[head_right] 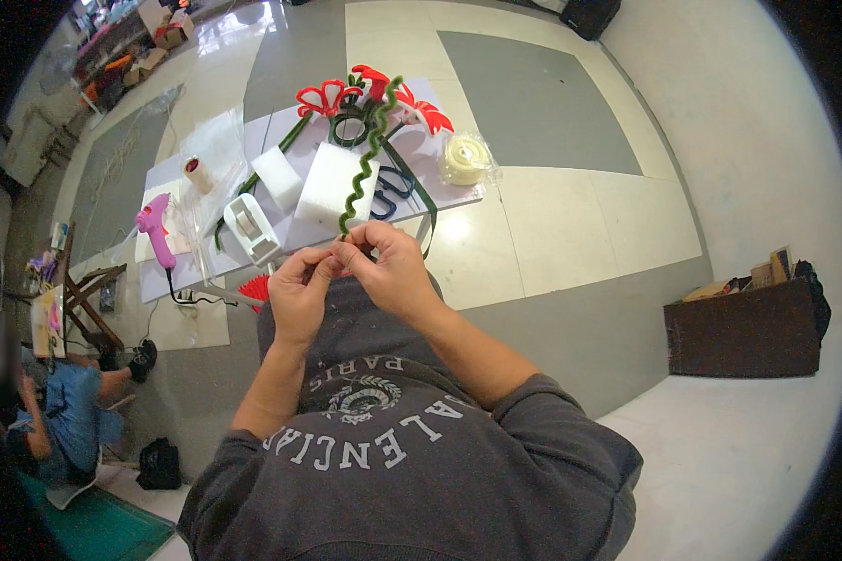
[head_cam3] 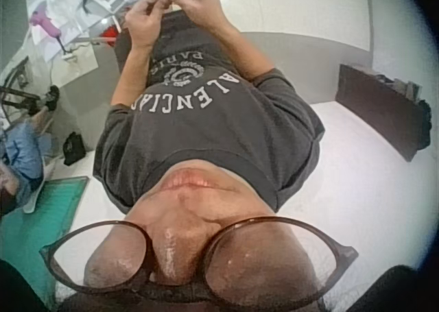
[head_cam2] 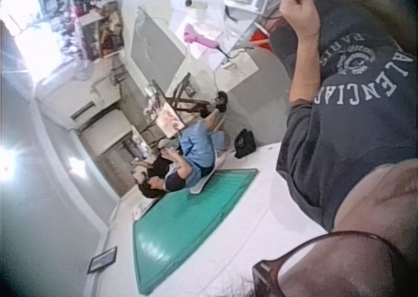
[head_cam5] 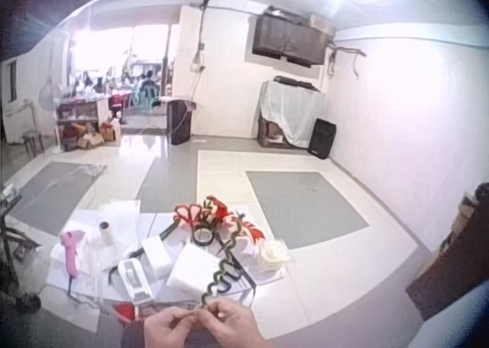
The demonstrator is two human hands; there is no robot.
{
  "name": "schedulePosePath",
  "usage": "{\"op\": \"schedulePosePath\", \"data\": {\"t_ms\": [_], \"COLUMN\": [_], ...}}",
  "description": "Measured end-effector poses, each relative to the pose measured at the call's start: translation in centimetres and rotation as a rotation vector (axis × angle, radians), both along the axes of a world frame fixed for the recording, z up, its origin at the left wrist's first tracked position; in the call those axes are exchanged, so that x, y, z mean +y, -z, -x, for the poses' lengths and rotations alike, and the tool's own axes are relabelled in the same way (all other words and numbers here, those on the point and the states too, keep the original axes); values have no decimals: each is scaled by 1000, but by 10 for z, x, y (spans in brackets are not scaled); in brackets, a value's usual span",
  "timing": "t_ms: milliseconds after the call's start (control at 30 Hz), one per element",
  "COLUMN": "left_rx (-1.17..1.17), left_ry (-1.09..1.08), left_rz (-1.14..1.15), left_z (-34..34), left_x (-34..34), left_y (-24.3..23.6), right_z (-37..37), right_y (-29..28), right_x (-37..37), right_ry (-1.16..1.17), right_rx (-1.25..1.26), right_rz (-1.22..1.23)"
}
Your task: The person twists a green wire to form a spiral stem and then inserts it into a foam block already containing several artificial flowers.
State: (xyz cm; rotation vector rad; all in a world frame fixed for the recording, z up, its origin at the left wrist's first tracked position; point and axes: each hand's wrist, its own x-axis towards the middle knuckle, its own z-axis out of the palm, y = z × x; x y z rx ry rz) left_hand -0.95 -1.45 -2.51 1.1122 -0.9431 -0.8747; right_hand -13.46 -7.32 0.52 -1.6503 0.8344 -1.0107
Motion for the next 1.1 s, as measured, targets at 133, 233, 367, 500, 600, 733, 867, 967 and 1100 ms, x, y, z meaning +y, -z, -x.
{"op": "schedulePosePath", "data": {"t_ms": [133, 233, 367, 500, 600, 733, 867, 967, 1100], "left_rx": [-43, 62, 261, 338, 154, -136, -442, -510, -38], "left_ry": [-38, -8, 159, 277, 148, -164, -317, -318, -36], "left_rz": [23, 11, 11, 31, -6, 91, 253, 224, 4], "left_z": [2, 5, -2, -9, -3, 16, 8, 7, 3], "left_x": [-3, -1, 1, 1, 1, 3, -4, -3, 3], "left_y": [5, 1, 4, 4, -4, -7, 11, 10, -4], "right_z": [-1, -1, 3, 7, 4, 0, -5, -4, 2], "right_y": [-4, -3, -12, -18, -16, -8, -9, -3, -12], "right_x": [2, 2, -3, -5, -3, 1, 5, 3, -1], "right_ry": [-28, -50, -153, -174, -85, 12, 35, 6, -99], "right_rx": [-90, -88, -60, -17, -10, -5, -76, -48, -84], "right_rz": [-151, -103, -134, -88, 51, 139, 86, 91, -30]}}
